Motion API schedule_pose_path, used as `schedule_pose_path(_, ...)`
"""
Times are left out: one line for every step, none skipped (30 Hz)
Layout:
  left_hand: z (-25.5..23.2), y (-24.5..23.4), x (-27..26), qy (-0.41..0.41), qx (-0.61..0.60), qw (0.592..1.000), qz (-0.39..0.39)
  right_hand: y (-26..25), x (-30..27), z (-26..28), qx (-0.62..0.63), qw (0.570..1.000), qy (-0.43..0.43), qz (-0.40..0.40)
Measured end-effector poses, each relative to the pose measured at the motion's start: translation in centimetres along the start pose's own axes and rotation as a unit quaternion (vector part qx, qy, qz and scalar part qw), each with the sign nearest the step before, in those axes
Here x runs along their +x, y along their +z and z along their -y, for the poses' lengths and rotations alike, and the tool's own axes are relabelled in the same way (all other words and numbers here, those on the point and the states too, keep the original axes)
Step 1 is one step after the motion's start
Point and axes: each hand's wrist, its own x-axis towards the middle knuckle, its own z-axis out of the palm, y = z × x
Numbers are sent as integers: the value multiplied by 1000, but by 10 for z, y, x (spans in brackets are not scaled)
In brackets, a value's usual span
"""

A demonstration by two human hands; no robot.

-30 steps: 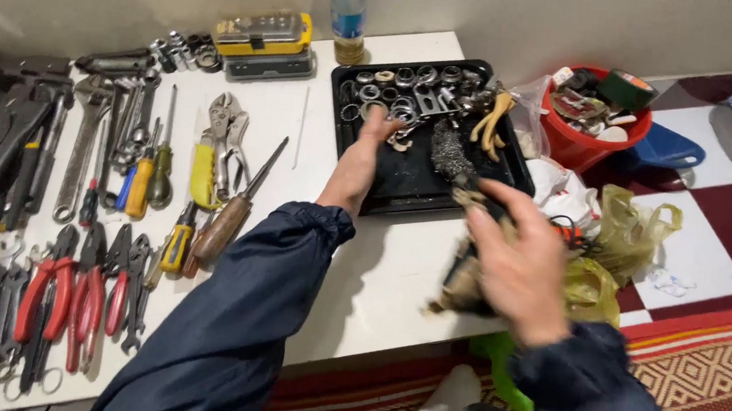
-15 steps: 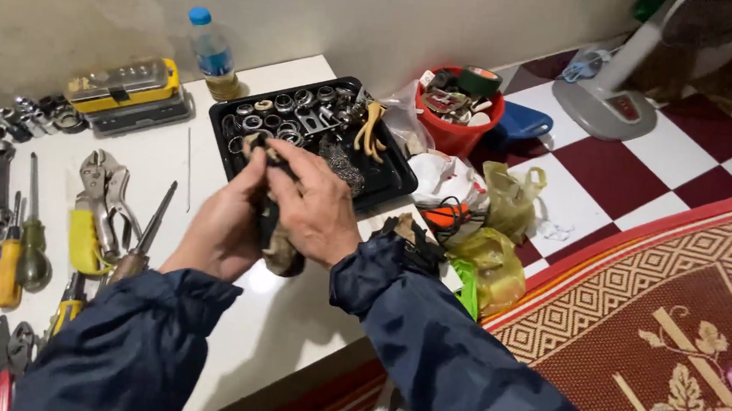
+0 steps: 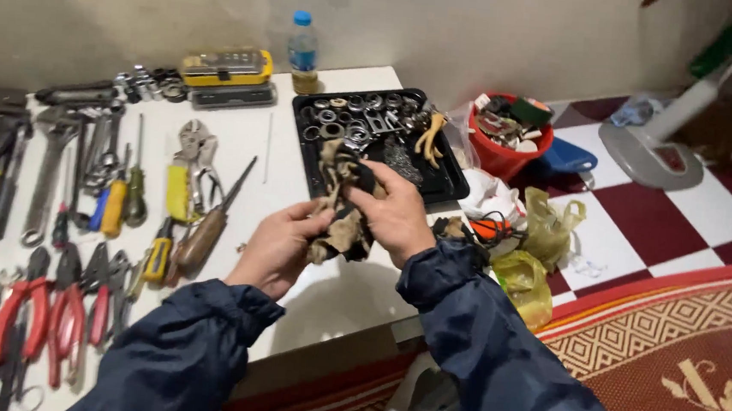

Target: The person cleans a small metal part using a screwdriver and a rag, then wipes the table surface. They pick up a larger metal component from a tray, apply liquid from a bottle using a thin rod, and continue cleaning the part with the rag.

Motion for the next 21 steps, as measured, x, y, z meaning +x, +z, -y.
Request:
schedule_pose_path(-2, 0, -6, 3, -4, 1000, -4, -1, -2, -2, -1, 1000, -3, 6)
schedule_pose_path(-5, 0, -12, -1, 6, 1000, -4, -3, -3, -5, 53, 999, 4, 6)
schedule_pose_path(-5, -1, -19, -8, 18, 1000, -5, -3, -6, -11, 109, 994, 16, 7)
schedule_pose_path(-4, -6, -19, -9, 17, 1000, -11, -2, -13, -3, 109, 994, 18, 13)
schedule_pose_path(-4, -9, -18, 4, 4, 1000, -14, -4, -17, 5, 160, 985, 57, 20)
schedule_pose_path(-3, -11, -15, 17, -8, 1000, -18, -7, -20, 12, 210, 973, 96, 27)
schedule_pose_path(-5, -10, -16, 16, -10, 1000, -20, -6, -22, 18, 208, 973, 97, 29)
schedule_pose_path(-5, -7, -16, 28, -26, 999, -26, -6, -24, 24, 218, 973, 69, 23)
schedule_pose_path(-5, -6, -17, 37, -40, 998, -32, -6, -26, 28, 230, 972, 44, 15)
schedule_pose_path(-7, -4, -22, 34, -41, 998, -34, -3, -31, 25, 229, 972, 48, 16)
schedule_pose_path(-8, -1, -26, 29, -58, 997, -34, -2, -35, 22, 201, 978, -31, 45)
schedule_pose_path(-10, 4, -28, 23, -75, 996, -33, -1, -37, 19, 172, 976, -109, 73)
schedule_pose_path(-13, 6, -26, 16, -74, 997, -28, 7, -38, 13, 168, 978, -105, 67)
schedule_pose_path(-16, 9, -23, 8, -102, 994, -31, 16, -37, 6, 57, 974, -209, 61)
schedule_pose_path(-18, 14, -19, -3, -128, 991, -31, 21, -36, -1, -60, 949, -306, 53)
schedule_pose_path(-15, 10, -15, -12, -127, 992, -22, 24, -37, -7, -66, 951, -299, 45)
schedule_pose_path(-14, 3, -12, -2, -205, 978, 30, 30, -35, -13, -157, 919, -361, 27)
schedule_pose_path(-15, -4, -7, 8, -282, 956, 81, 36, -33, -18, -246, 875, -417, 12)
schedule_pose_path(-18, -8, -9, 1, -282, 956, 80, 37, -30, -22, -248, 877, -411, 12)
schedule_pose_path(-22, -13, -11, -24, -230, 971, 64, 39, -27, -25, -245, 874, -417, 48)
schedule_pose_path(-27, -18, -14, -44, -177, 982, 48, 41, -25, -27, -239, 868, -427, 85)
